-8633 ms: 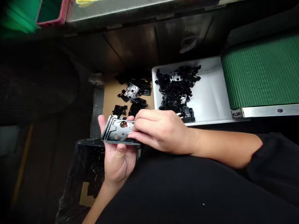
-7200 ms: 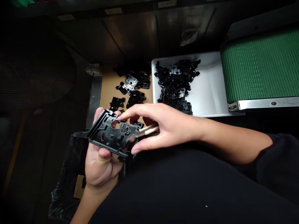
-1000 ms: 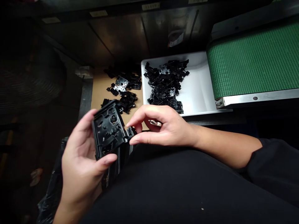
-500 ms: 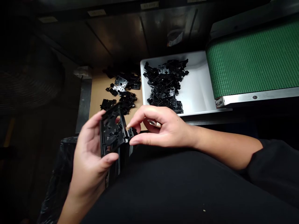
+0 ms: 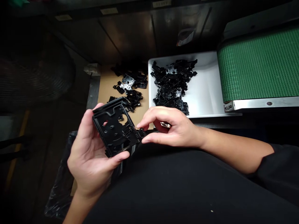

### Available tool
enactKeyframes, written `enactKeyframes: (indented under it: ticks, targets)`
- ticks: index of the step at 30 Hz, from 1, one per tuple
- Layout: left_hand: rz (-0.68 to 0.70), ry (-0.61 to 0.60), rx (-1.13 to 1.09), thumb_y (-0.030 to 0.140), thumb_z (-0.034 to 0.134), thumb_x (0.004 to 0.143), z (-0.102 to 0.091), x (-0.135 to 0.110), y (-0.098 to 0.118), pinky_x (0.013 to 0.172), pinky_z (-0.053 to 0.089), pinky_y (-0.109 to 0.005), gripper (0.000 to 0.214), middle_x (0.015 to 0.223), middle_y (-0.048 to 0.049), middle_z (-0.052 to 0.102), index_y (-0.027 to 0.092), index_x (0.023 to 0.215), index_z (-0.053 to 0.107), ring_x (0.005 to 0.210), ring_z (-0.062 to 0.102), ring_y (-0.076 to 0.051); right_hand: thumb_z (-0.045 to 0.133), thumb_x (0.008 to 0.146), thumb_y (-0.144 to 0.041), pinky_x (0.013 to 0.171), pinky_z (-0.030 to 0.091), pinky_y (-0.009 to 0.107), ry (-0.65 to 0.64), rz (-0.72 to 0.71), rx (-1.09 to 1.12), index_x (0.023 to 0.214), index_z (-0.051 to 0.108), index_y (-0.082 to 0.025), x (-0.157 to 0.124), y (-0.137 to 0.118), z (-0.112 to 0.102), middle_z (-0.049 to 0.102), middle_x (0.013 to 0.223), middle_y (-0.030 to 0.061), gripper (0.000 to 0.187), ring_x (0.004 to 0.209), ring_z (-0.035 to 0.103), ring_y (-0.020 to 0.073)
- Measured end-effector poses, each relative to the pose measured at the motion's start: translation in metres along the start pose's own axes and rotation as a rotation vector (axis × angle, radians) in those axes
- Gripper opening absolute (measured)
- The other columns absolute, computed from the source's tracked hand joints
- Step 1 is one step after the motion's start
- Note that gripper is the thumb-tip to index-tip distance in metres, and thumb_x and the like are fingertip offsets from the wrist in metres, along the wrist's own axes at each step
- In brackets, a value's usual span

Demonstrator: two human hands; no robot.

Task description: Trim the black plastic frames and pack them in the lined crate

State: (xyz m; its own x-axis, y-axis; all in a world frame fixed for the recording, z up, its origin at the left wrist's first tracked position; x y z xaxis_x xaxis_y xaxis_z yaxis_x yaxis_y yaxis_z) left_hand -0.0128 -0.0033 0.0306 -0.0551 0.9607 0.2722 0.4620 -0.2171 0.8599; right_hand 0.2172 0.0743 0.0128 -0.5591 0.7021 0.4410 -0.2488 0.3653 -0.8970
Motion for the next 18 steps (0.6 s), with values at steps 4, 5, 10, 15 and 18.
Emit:
enactKeyframes:
  ticks: [4, 5, 10, 15, 18]
  targets:
    - [0.026, -0.024, -0.07, 0.04, 0.102, 0.066, 0.0, 0.001, -0.002, 0.132, 0.036, -0.066, 0.118, 0.173, -0.0064, 0.044, 0.038, 0.166, 0.04, 0.162, 0.036, -0.042, 0.086, 0.093, -0.023, 0.055, 0.048, 0.022, 0.013, -0.028, -0.032, 0.115, 0.076, -0.013, 0.005, 0.002, -0.001, 0.076, 0.098, 0.0072, 0.026, 0.081, 0.064, 0.0131]
    - [0.027, -0.014, -0.079, 0.039, 0.102, 0.066, 0.0, 0.001, -0.003, 0.133, 0.036, -0.065, 0.118, 0.173, -0.0063, 0.044, 0.038, 0.166, 0.041, 0.162, 0.036, -0.041, 0.086, 0.093, -0.024, 0.056, 0.049, 0.022, 0.016, -0.031, -0.034, 0.114, 0.077, -0.014, 0.006, 0.003, -0.001, 0.077, 0.099, 0.0071, 0.026, 0.082, 0.065, 0.0136]
    - [0.03, 0.023, -0.136, 0.032, 0.103, 0.065, 0.0, 0.003, -0.002, 0.134, 0.035, -0.062, 0.12, 0.172, -0.0063, 0.045, 0.038, 0.167, 0.038, 0.164, 0.034, -0.038, 0.089, 0.089, -0.027, 0.054, 0.047, 0.021, 0.053, -0.042, 0.006, 0.11, 0.078, -0.014, 0.013, 0.006, -0.001, 0.076, 0.097, 0.0062, 0.027, 0.077, 0.062, 0.0115]
    - [0.047, 0.053, -0.118, 0.03, 0.104, 0.063, -0.003, 0.004, -0.002, 0.133, 0.04, -0.057, 0.125, 0.174, -0.0048, 0.044, 0.036, 0.168, 0.037, 0.165, 0.03, -0.038, 0.094, 0.082, -0.022, 0.051, 0.044, 0.018, 0.07, -0.037, 0.063, 0.105, 0.078, -0.011, 0.021, 0.011, 0.001, 0.074, 0.096, 0.0054, 0.03, 0.066, 0.051, 0.006]
    - [0.062, 0.067, -0.096, 0.032, 0.104, 0.062, -0.006, 0.004, -0.003, 0.129, 0.046, -0.054, 0.126, 0.174, -0.0022, 0.043, 0.036, 0.168, 0.037, 0.165, 0.029, -0.038, 0.095, 0.082, -0.021, 0.05, 0.043, 0.017, 0.066, -0.055, 0.08, 0.104, 0.078, -0.01, 0.026, 0.012, 0.001, 0.074, 0.095, 0.0049, 0.03, 0.065, 0.049, 0.0047]
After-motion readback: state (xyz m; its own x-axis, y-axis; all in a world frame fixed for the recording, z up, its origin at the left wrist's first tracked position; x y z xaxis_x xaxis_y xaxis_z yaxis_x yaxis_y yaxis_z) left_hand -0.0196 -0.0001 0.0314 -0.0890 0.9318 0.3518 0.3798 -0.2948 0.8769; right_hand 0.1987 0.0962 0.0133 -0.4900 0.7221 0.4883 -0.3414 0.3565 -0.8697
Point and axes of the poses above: each hand's wrist, its own x-axis towards the middle knuckle, its own z-axis out of the palm, y = z × x, the point moved 3 cm from there along x, towards the middle knuckle
